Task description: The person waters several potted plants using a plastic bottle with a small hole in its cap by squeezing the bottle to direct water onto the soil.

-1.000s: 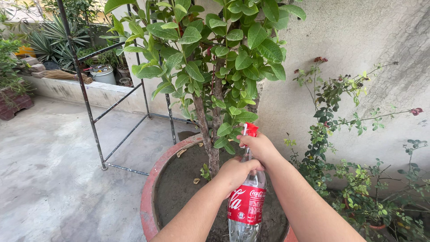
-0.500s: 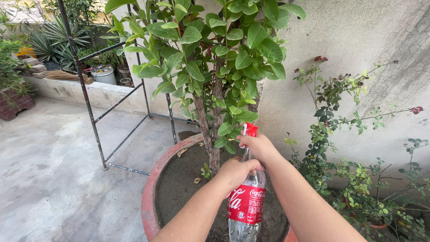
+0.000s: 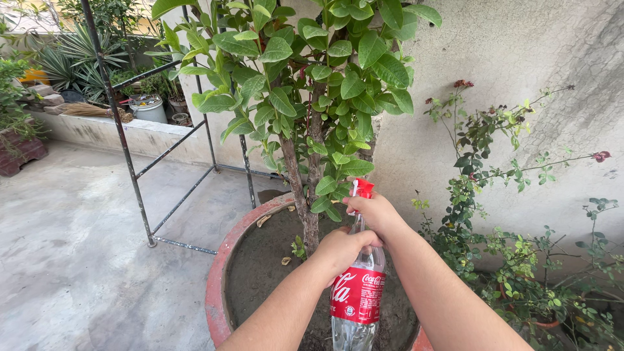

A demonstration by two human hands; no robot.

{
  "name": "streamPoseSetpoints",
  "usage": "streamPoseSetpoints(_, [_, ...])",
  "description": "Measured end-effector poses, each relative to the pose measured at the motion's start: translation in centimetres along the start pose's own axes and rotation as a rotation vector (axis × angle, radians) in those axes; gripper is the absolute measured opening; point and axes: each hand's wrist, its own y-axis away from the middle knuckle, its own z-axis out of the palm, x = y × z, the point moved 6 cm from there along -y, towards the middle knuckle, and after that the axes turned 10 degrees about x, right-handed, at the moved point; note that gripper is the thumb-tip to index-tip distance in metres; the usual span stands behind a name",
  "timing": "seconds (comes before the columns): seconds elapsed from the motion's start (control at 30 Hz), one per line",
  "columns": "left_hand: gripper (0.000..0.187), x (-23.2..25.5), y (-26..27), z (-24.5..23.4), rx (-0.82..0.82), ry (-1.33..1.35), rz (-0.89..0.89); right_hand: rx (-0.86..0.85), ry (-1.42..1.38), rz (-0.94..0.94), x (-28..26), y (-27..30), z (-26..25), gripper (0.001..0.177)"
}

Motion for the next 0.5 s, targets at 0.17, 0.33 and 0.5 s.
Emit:
streamPoseSetpoints(0.17, [0.037,-0.1,0.1,-0.1,-0.008,0.002,0.007,-0.011,-0.002,0.011,0.0,0.3,0.1,0.03])
streamPoseSetpoints(0.33, [0.035,-0.3,0.0,-0.1,-0.007,0.017,-0.024,-0.007,-0.058,0.06,-0.4,1.1,0.5,0.034])
streamPoseSetpoints(0.5, [0.037,-0.6,-0.4,-0.2,-0.022,0.005,0.028,-0.01,-0.079,0.041,-0.1,0.9,0.8,0.042])
